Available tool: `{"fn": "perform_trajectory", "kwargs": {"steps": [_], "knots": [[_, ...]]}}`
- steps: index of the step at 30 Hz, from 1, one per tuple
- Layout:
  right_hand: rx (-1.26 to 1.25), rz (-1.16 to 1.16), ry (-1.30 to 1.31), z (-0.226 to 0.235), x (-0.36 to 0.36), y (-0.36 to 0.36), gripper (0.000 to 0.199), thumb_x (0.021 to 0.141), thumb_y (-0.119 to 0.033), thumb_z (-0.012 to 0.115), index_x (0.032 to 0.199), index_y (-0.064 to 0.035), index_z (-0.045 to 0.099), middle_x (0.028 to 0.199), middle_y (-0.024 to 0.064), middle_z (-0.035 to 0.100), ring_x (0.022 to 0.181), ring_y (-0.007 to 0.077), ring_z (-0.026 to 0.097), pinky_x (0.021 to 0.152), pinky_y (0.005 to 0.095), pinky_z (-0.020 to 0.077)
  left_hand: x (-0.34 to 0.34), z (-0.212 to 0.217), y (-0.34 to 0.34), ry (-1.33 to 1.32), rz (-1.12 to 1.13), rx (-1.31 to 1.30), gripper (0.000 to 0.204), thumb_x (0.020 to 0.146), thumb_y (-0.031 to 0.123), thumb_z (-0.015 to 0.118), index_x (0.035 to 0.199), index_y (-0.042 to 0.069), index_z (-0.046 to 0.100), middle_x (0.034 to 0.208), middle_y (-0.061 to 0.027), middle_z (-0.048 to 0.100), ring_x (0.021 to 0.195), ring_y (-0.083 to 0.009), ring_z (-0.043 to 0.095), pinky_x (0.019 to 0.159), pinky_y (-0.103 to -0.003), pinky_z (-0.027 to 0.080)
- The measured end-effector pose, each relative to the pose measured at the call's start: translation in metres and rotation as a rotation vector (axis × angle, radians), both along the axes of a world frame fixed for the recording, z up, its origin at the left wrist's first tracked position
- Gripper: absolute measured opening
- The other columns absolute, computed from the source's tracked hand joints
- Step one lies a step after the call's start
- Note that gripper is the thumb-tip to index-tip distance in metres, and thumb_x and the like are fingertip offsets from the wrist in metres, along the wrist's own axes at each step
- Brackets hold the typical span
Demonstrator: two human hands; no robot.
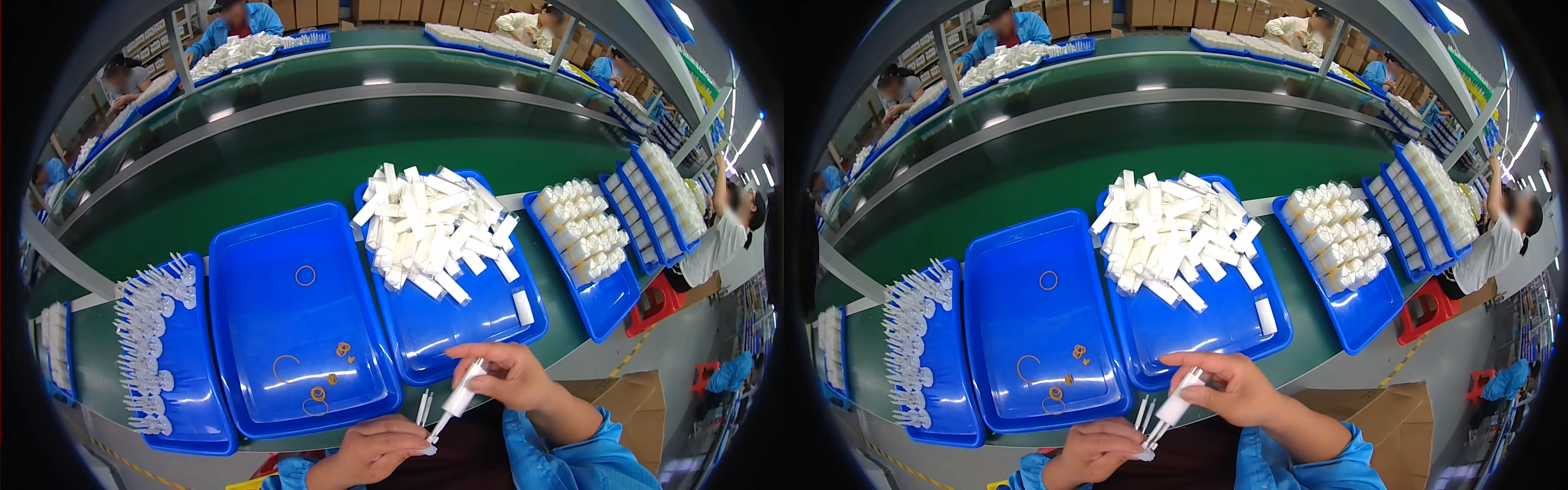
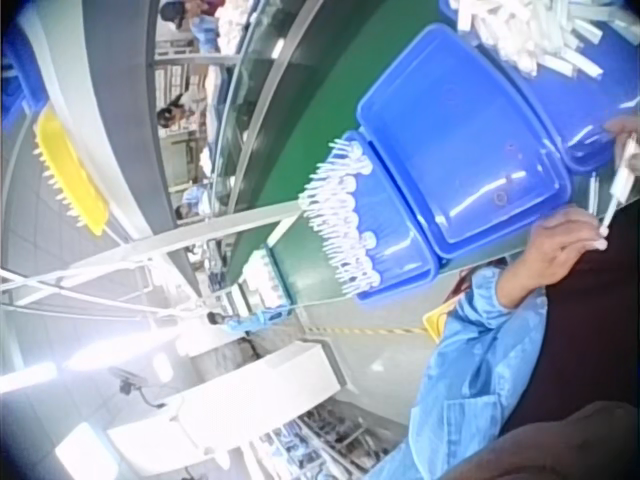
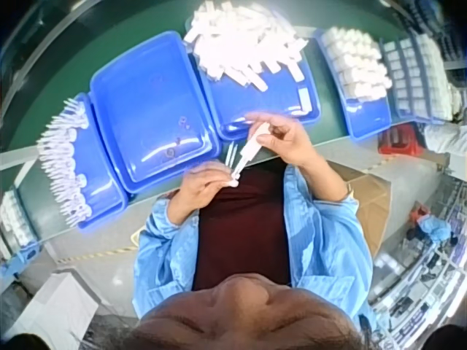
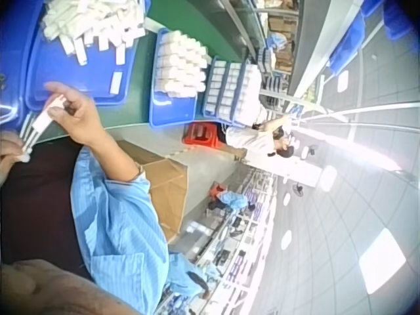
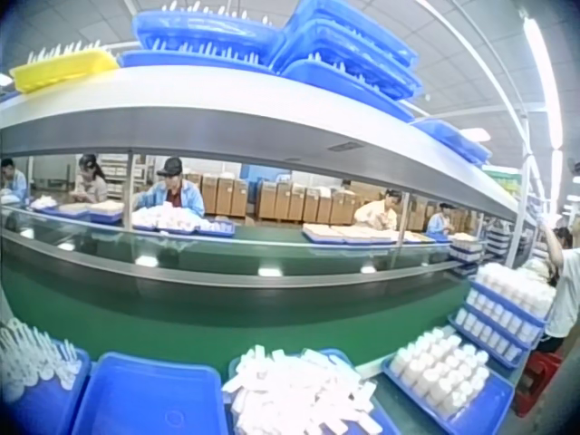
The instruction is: Bundle small white cylindrical components together and secure them with rubber bands, then inspect larger circular plastic parts.
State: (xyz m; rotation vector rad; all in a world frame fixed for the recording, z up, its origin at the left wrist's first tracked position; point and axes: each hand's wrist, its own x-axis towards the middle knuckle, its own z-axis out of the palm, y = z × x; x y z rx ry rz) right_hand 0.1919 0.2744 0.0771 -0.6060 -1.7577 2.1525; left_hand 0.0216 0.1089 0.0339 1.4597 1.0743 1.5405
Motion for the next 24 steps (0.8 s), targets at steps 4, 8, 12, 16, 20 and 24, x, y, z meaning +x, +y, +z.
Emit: {"fn": "perform_trajectory", "kwargs": {"steps": [4,8,12,16,20,24], "knots": [[0.068,0.097,-0.058,0.001,0.007,0.002,0.038,0.084,-0.009,0.061,0.12,-0.0013,0.053,0.091,0.0039,0.063,0.085,0.0099,0.058,0.076,0.0244,0.0455,0.0,0.001,-0.002,-0.01,-0.001,-0.031,0.007,0.078,-0.002,0.064,0.085,0.001,0.064,0.084,-0.0118,0.064,0.075,-0.0248,0.063,0.065,-0.031,0.05],[0.232,0.019,-0.104,0.002,0.001,-0.011,0.038,0.084,-0.01,0.061,0.12,-0.0054,0.055,0.091,0.0036,0.064,0.085,0.0154,0.06,0.08,0.0264,0.0447,0.001,-0.008,-0.005,0.062,0.068,-0.01,0.012,0.078,0.002,0.067,0.089,0.0,0.062,0.099,-0.0154,0.058,0.077,-0.023,0.062,0.07,-0.03,0.049],[-0.049,0.039,0.006,-0.008,-0.011,-0.035,0.038,0.083,-0.009,0.061,0.121,-0.0068,0.055,0.095,0.0043,0.063,0.092,0.0159,0.056,0.087,0.0289,0.0417,0.005,-0.017,-0.002,-0.09,0.107,-0.06,0.019,0.077,0.007,0.069,0.092,0.001,0.059,0.114,-0.0179,0.044,0.082,-0.0165,0.059,0.078,-0.029,0.046],[0.657,0.242,0.089,-0.013,-0.019,0.003,0.049,0.081,-0.016,0.065,0.125,-0.002,0.049,0.102,0.0118,0.06,0.098,0.0247,0.055,0.084,0.035,0.0435,0.003,-0.016,-0.006,-0.177,0.126,-0.114,0.015,0.076,0.004,0.069,0.088,0.001,0.059,0.109,-0.0157,0.047,0.092,-0.0176,0.056,0.079,-0.029,0.045],[1.436,-0.354,-0.245,-0.025,-0.047,0.058,0.037,0.073,-0.014,0.069,0.107,-0.0038,0.059,0.091,0.0122,0.06,0.091,0.0296,0.056,0.075,0.0353,0.0472,0.001,-0.007,-0.001,-0.184,0.19,-0.075,0.017,0.074,0.001,0.069,0.088,0.003,0.06,0.106,-0.0147,0.05,0.09,-0.0187,0.053,0.077,-0.029,0.043],[1.503,-0.096,-0.579,-0.033,-0.039,0.077,0.03,0.074,-0.011,0.065,0.102,-0.0041,0.059,0.088,0.0124,0.057,0.081,0.0286,0.056,0.069,0.0367,0.047,-0.003,-0.007,0.002,-0.073,0.273,0.017,0.017,0.073,0.006,0.071,0.088,0.006,0.061,0.098,-0.0111,0.057,0.098,-0.0249,0.049,0.085,-0.037,0.039]]}}
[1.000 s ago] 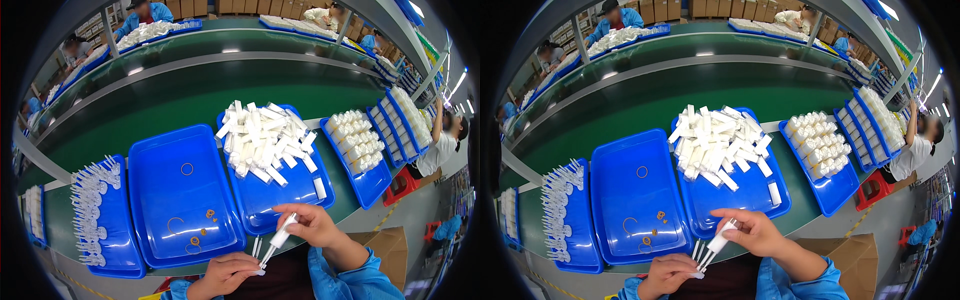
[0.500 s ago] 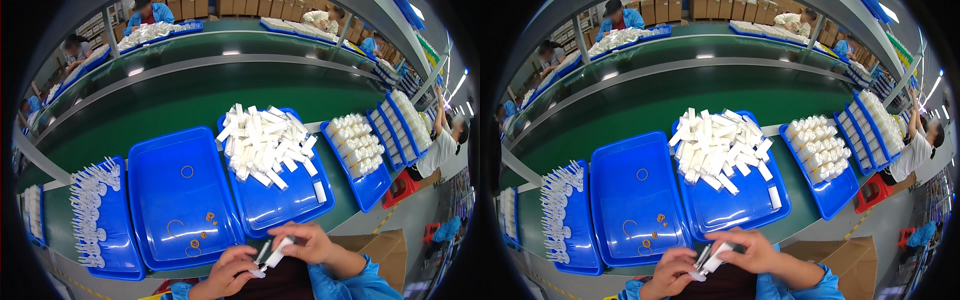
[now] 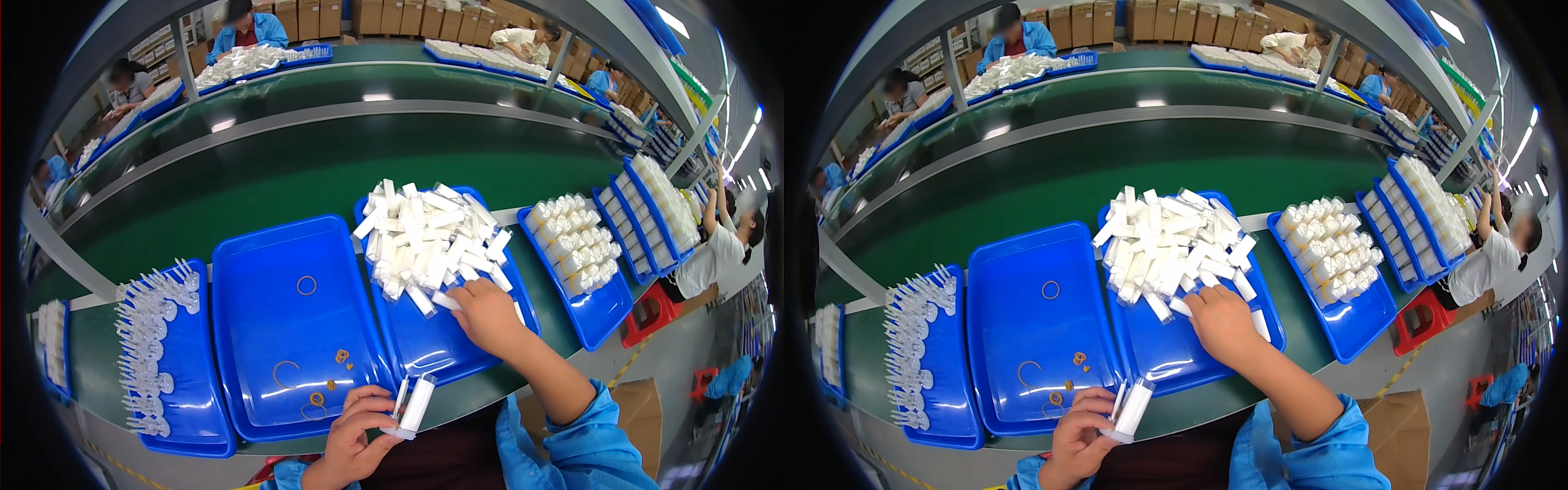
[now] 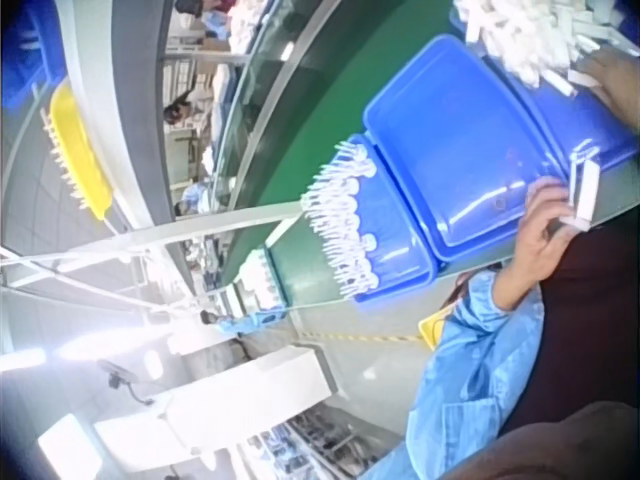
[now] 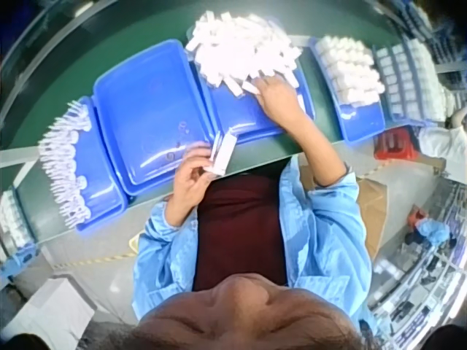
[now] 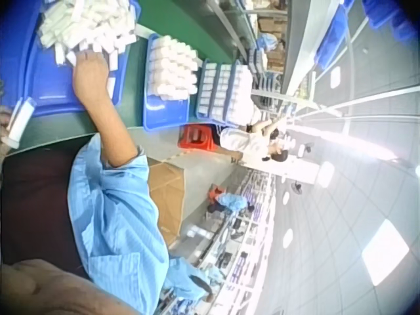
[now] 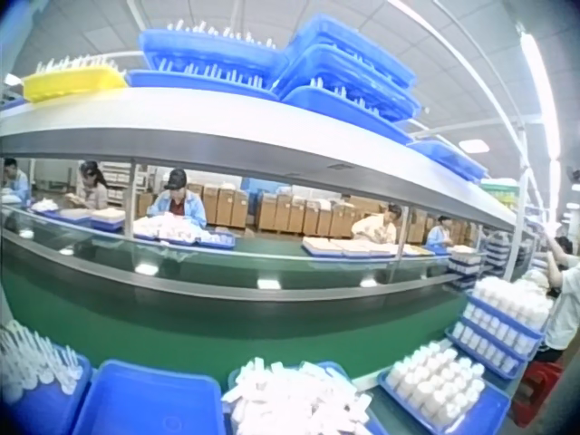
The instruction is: Bundle small white cylindrical components together and secure them with rubber bands, then inspect larger circular plastic parts.
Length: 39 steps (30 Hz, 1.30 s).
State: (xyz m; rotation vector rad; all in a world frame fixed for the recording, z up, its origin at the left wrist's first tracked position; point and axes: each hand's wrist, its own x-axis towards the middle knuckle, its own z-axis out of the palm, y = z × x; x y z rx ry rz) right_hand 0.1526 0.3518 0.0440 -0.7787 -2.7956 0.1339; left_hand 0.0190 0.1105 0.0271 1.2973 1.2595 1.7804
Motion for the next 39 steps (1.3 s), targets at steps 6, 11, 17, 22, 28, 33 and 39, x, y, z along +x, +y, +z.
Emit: {"fn": "perform_trajectory", "kwargs": {"steps": [6,11,17,22,28,33,39], "knots": [[-0.286,-0.034,0.218,-0.007,0.016,-0.021,0.022,0.08,-0.009,0.06,0.102,-0.0035,0.06,0.086,0.0077,0.053,0.072,0.0206,0.054,0.062,0.0297,0.0444,-0.002,0.005,0.001,0.213,0.023,-0.029,0.014,0.07,0.012,0.074,0.083,0.01,0.067,0.085,-0.0046,0.062,0.101,-0.0286,0.046,0.09,-0.044,0.033],[-1.415,-0.125,0.67,0.012,0.023,-0.048,0.025,0.085,-0.011,0.061,0.109,-0.0013,0.058,0.083,0.0002,0.053,0.063,0.0042,0.044,0.053,0.0178,0.0339,0.002,0.008,0.009,0.356,-0.025,0.039,0.013,0.069,0.011,0.074,0.081,0.014,0.07,0.084,-0.0014,0.062,0.091,-0.0249,0.05,0.089,-0.044,0.033],[-1.843,-0.162,0.751,0.012,0.013,-0.054,0.031,0.087,-0.013,0.06,0.114,0.0017,0.055,0.079,0.0001,0.054,0.062,0.0034,0.04,0.053,0.0181,0.0317,0.005,0.008,0.014,0.39,-0.021,0.043,0.012,0.069,0.009,0.072,0.079,0.016,0.07,0.079,0.0012,0.062,0.081,-0.0156,0.054,0.087,-0.04,0.033],[-2.013,-0.087,0.732,0.01,0.014,-0.052,0.031,0.087,-0.013,0.059,0.114,0.0022,0.055,0.08,0.0003,0.055,0.063,0.0039,0.041,0.054,0.0175,0.0319,0.005,0.007,0.012,0.417,0.022,0.031,0.012,0.071,0.009,0.072,0.081,0.015,0.07,0.077,0.0019,0.063,0.074,-0.0122,0.056,0.086,-0.038,0.033],[-1.948,-0.104,0.658,0.012,0.022,-0.052,0.032,0.087,-0.011,0.058,0.117,-0.0003,0.054,0.087,0.0024,0.06,0.071,0.0063,0.05,0.06,0.0191,0.0398,0.004,0.006,0.013,0.442,-0.007,0.02,0.01,0.072,0.011,0.071,0.082,0.015,0.07,0.076,0.0016,0.063,0.072,-0.0118,0.056,0.085,-0.038,0.033],[-1.073,0.13,0.371,0.045,0.028,-0.063,0.035,0.088,-0.007,0.055,0.122,-0.0016,0.052,0.092,0.0032,0.061,0.077,0.0089,0.054,0.066,0.0209,0.0438,0.003,0.004,0.008,0.465,-0.017,-0.033,0.013,0.069,0.012,0.071,0.08,0.019,0.071,0.08,0.006,0.062,0.085,-0.017,0.051,0.089,-0.04,0.028],[-1.587,0.096,0.475,0.042,0.041,-0.065,0.038,0.085,-0.011,0.06,0.121,-0.0029,0.053,0.091,0.0062,0.063,0.082,0.0126,0.058,0.075,0.0256,0.0453,0.009,0.003,0.002,0.506,-0.047,0.089,0.02,0.066,0.016,0.071,0.081,0.029,0.071,0.085,0.014,0.061,0.1,-0.0191,0.043,0.1,-0.046,0.017]]}}
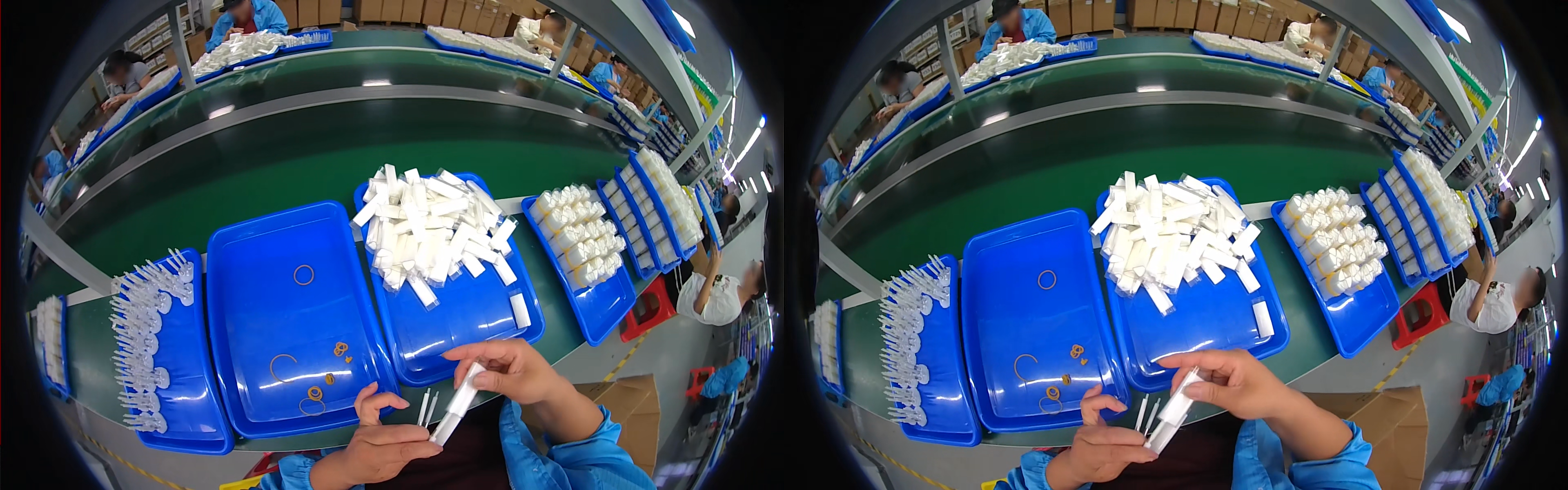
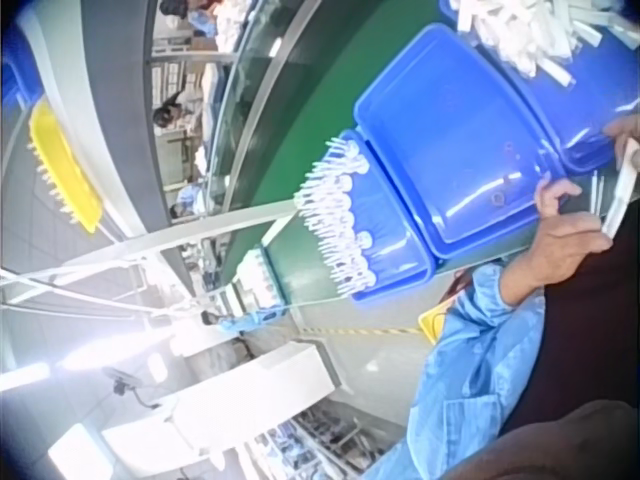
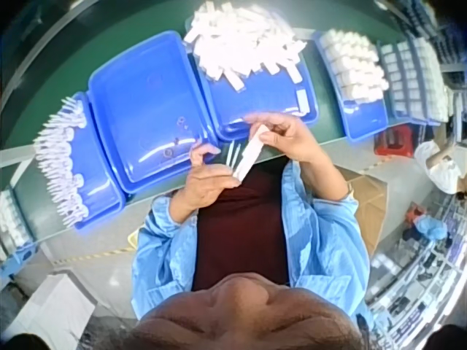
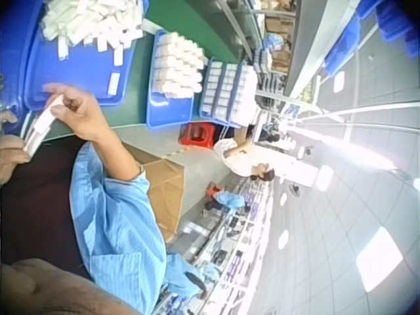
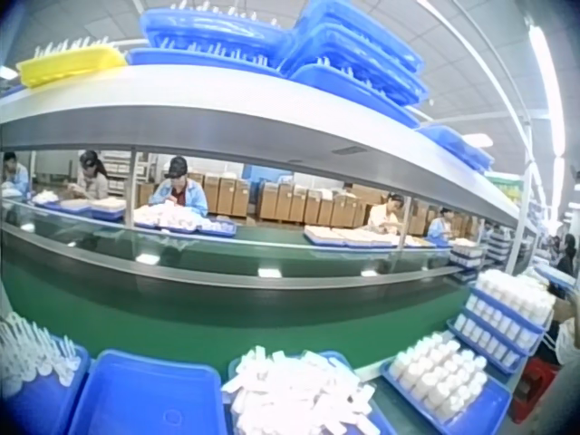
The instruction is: Bundle small white cylindrical components together and secure them with rubber bands, then inspect larger circular plastic parts.
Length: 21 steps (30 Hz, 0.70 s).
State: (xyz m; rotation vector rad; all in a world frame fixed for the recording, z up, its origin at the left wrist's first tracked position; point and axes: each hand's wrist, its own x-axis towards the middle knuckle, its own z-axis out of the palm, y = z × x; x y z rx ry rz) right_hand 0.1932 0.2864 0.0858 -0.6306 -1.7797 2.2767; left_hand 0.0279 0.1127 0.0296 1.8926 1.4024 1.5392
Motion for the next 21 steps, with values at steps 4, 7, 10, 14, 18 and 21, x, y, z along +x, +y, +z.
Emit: {"fn": "perform_trajectory", "kwargs": {"steps": [4,7,10,14,18,21], "knots": [[0.283,0.097,0.031,0.004,0.001,-0.004,0.035,0.083,-0.014,0.063,0.117,-0.004,0.058,0.093,0.007,0.065,0.084,0.0154,0.058,0.081,0.029,0.0439,-0.002,-0.003,-0.002,0.02,-0.002,-0.009,0.015,0.066,0.018,0.071,0.079,0.026,0.07,0.086,0.014,0.061,0.101,-0.0192,0.043,0.1,-0.046,0.017],[0.503,0.2,0.094,0.006,-0.008,-0.005,0.038,0.08,-0.012,0.065,0.117,-0.0064,0.058,0.093,0.0049,0.065,0.087,0.0181,0.057,0.083,0.0306,0.0426,0.003,-0.002,-0.005,-0.128,0.054,0.004,0.01,0.067,0.02,0.072,0.076,0.021,0.068,0.088,0.0081,0.06,0.103,-0.023,0.044,0.099,-0.047,0.019],[0.449,0.175,0.107,-0.004,-0.015,-0.022,0.041,0.078,-0.012,0.067,0.118,-0.0102,0.058,0.095,0.001,0.065,0.092,0.0192,0.051,0.086,0.0324,0.0396,0.004,0.002,-0.002,-0.274,0.194,-0.018,0.023,0.071,0.028,0.074,0.077,0.012,0.058,0.094,-0.0095,0.057,0.104,-0.0327,0.043,0.094,-0.049,0.026],[0.623,0.229,0.137,0.001,-0.027,-0.019,0.041,0.079,-0.017,0.067,0.117,-0.003,0.058,0.095,0.0033,0.066,0.089,0.0185,0.049,0.085,0.0333,0.036,-0.008,0.006,-0.01,-0.036,0.16,-0.073,0.022,0.071,0.02,0.073,0.079,0.01,0.056,0.097,-0.0103,0.058,0.11,-0.0361,0.042,0.094,-0.051,0.027],[0.643,0.422,0.164,0.006,-0.04,-0.007,0.044,0.08,-0.019,0.066,0.122,-0.0109,0.056,0.099,0.0032,0.062,0.089,0.0198,0.051,0.083,0.0344,0.0377,-0.005,0.012,-0.019,-0.128,0.253,-0.102,0.008,0.067,0.02,0.072,0.074,0.022,0.069,0.088,0.0113,0.061,0.105,-0.0232,0.046,0.102,-0.047,0.015],[0.792,0.287,0.274,0.012,-0.058,0.025,0.046,0.075,-0.016,0.068,0.12,-0.0113,0.056,0.103,0.0045,0.06,0.09,0.0228,0.052,0.081,0.035,0.0387,-0.021,0.011,-0.01,-0.218,0.243,-0.01,0.026,0.067,0.016,0.075,0.086,0.01,0.059,0.096,-0.0112,0.057,0.108,-0.0387,0.045,0.089,-0.052,0.032]]}}
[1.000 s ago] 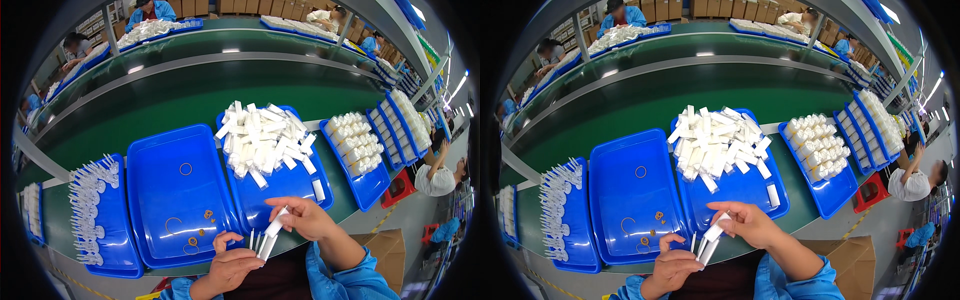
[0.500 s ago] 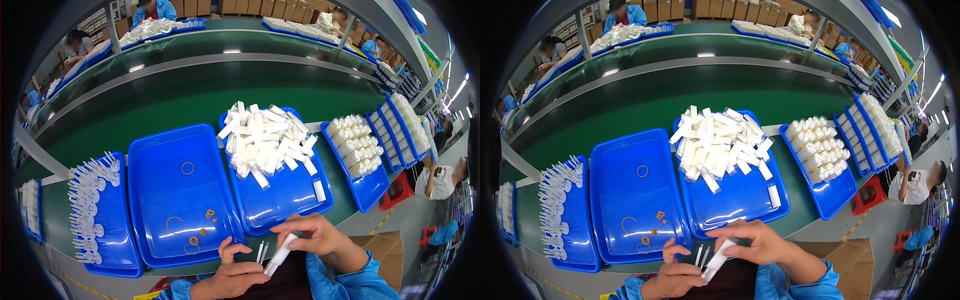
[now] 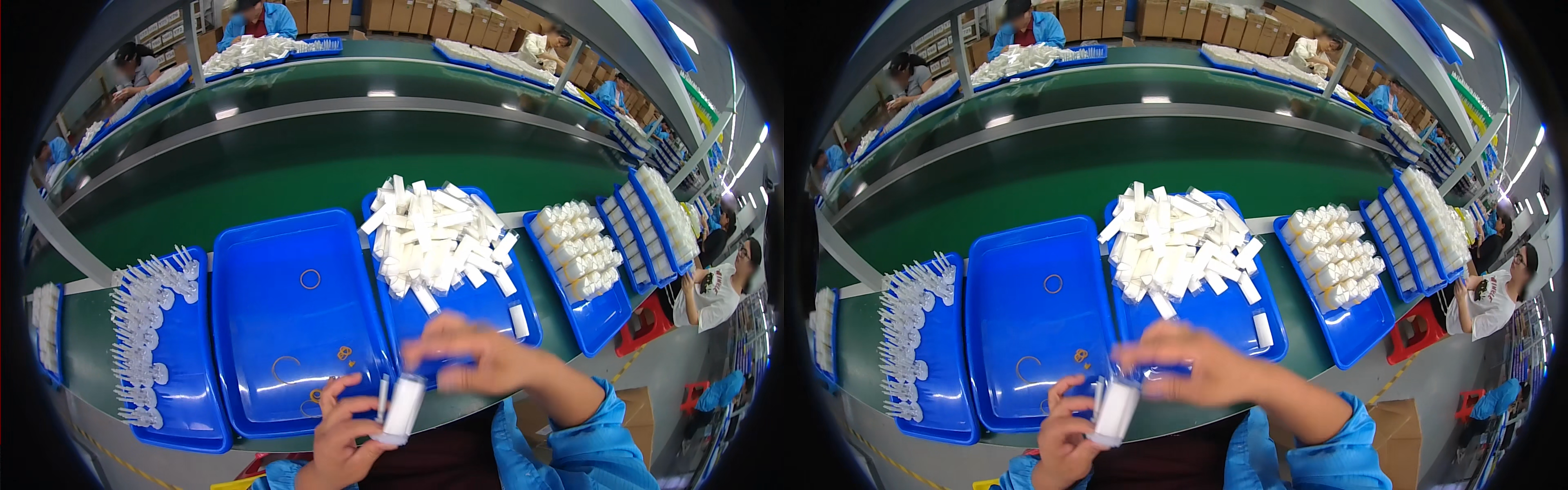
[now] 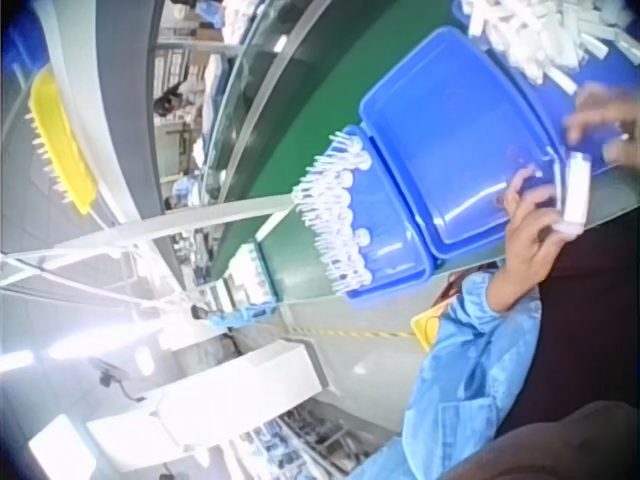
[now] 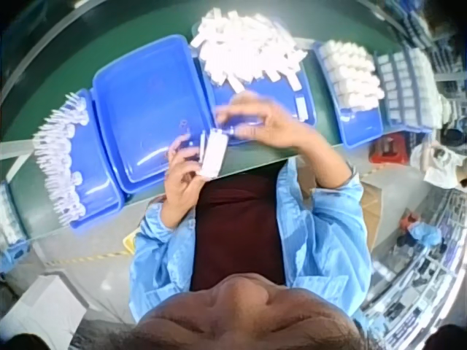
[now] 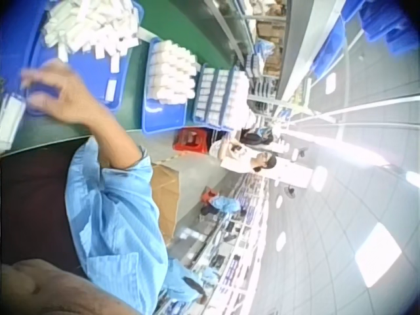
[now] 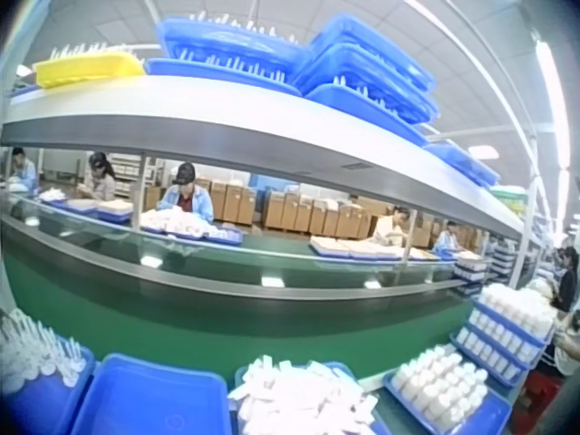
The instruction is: Bundle small white cylindrical components together and secure them with rubber bands, then inspect larger circular plastic parts.
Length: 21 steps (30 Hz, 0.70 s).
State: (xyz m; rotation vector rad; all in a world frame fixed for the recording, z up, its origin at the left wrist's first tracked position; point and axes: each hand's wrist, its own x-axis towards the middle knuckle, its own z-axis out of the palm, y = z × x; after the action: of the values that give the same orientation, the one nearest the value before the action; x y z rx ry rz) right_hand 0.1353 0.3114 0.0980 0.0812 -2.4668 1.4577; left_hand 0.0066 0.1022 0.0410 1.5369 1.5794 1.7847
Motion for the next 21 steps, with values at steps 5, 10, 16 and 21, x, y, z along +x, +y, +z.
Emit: {"fn": "perform_trajectory", "kwargs": {"steps": [5,10,16,21], "knots": [[1.114,-0.415,-0.04,-0.015,-0.02,0.073,0.04,0.067,-0.005,0.061,0.107,-0.0083,0.06,0.103,0.0053,0.06,0.092,0.0243,0.054,0.081,0.0379,0.0423,0.0,-0.004,-0.002,-0.302,0.017,0.054,0.018,0.068,0.016,0.075,0.075,0.009,0.06,0.099,-0.0136,0.063,0.12,-0.0402,0.038,0.102,-0.053,0.02],[1.066,-0.392,-0.032,-0.034,-0.011,0.085,0.023,0.068,-0.006,0.06,0.091,-0.0059,0.058,0.092,0.0048,0.06,0.084,0.0216,0.055,0.07,0.0338,0.0463,-0.001,-0.003,0.001,-0.172,-0.044,0.011,0.019,0.063,0.017,0.079,0.075,0.01,0.067,0.082,-0.0072,0.067,0.111,-0.0383,0.049,0.101,-0.054,0.017],[0.089,-0.739,-0.189,-0.033,0.005,0.029,0.028,0.077,0.0,0.059,0.101,-0.0042,0.046,0.084,0.0053,0.056,0.071,0.01,0.055,0.058,0.0239,0.0445,0.007,-0.003,0.0,0.006,-0.039,-0.056,0.02,0.058,0.019,0.081,0.076,0.017,0.072,0.082,0.002,0.066,0.108,-0.0345,0.049,0.101,-0.055,0.014],[-0.951,-0.361,-0.102,-0.018,0.015,-0.024,0.06,0.086,-0.004,0.052,0.138,-0.0102,0.022,0.093,0.0082,0.054,0.078,0.0109,0.053,0.067,0.0245,0.0428,0.015,-0.001,0.007,0.1,-0.067,-0.014,0.027,0.06,0.022,0.077,0.086,0.025,0.073,0.084,0.0096,0.064,0.108,-0.0267,0.048,0.104,-0.043,0.014]]}}
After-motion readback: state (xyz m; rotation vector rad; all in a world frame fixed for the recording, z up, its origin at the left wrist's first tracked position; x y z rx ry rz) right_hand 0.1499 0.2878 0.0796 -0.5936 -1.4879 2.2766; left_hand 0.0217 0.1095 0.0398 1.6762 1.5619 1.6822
